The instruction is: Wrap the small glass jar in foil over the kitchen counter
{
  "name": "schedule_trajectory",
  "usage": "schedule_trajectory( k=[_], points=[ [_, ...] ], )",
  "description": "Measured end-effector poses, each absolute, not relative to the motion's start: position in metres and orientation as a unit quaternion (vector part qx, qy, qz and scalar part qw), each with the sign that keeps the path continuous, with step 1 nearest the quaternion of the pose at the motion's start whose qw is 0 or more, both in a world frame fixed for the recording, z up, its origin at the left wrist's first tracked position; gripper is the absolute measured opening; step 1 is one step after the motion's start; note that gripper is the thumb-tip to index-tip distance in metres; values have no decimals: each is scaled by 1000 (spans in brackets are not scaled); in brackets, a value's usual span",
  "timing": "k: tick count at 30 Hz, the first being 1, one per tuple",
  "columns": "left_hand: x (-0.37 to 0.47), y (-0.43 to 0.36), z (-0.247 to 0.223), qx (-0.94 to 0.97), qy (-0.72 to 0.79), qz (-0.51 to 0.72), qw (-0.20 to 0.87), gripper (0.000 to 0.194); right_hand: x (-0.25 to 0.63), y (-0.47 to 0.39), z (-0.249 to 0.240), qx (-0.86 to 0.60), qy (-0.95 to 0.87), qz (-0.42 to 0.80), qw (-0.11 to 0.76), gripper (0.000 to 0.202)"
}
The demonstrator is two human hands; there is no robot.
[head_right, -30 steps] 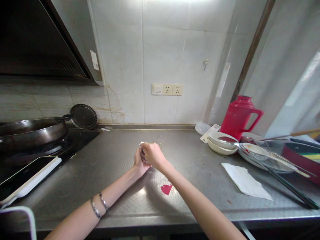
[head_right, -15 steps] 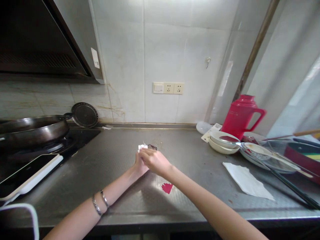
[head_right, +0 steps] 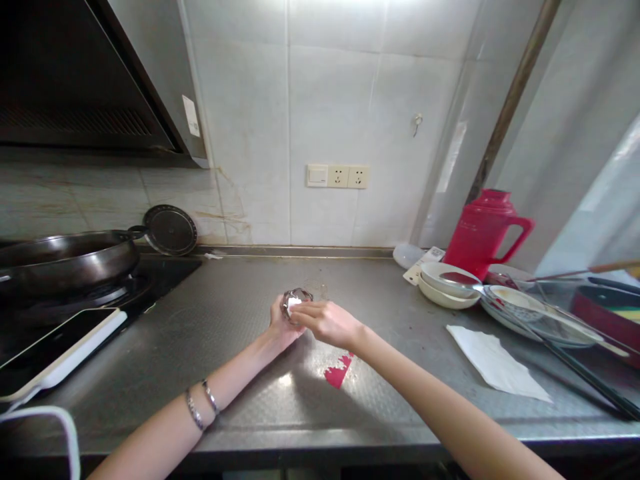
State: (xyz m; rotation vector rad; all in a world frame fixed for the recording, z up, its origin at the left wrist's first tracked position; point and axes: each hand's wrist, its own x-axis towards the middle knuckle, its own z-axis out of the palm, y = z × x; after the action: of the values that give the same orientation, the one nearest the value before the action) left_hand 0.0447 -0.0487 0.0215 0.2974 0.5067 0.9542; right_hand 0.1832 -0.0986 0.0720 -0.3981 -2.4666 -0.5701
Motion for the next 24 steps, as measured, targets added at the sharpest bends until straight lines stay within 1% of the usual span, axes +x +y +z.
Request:
schedule_trajectory(
  k=[3,7,13,15,18,21,22,24],
  points=[
    [46,-51,22,153,244,461,839,36,188,-99,74,-121,-922,-231,287,34],
    [42,-48,21,161,245,477,829,36,198,-98,74,-128,-924,-243,266,35],
    [27,-33,26,203,246,467,825,52,233,-89,59,-181,-924,-264,210,31],
    [23,-30,29,210,248,468,822,52,243,-85,55,-227,-910,-245,245,38],
    [21,-29,33,214,257,470,817,51,247,-76,56,-319,-858,-195,352,42],
    [22,-31,34,220,261,454,823,52,235,-64,63,-364,-813,-124,437,35],
    [22,-31,34,223,258,447,827,52,228,-59,65,-368,-805,-102,455,32],
    [23,-32,32,232,247,432,836,53,214,-50,69,-372,-802,-57,463,27]
  ],
)
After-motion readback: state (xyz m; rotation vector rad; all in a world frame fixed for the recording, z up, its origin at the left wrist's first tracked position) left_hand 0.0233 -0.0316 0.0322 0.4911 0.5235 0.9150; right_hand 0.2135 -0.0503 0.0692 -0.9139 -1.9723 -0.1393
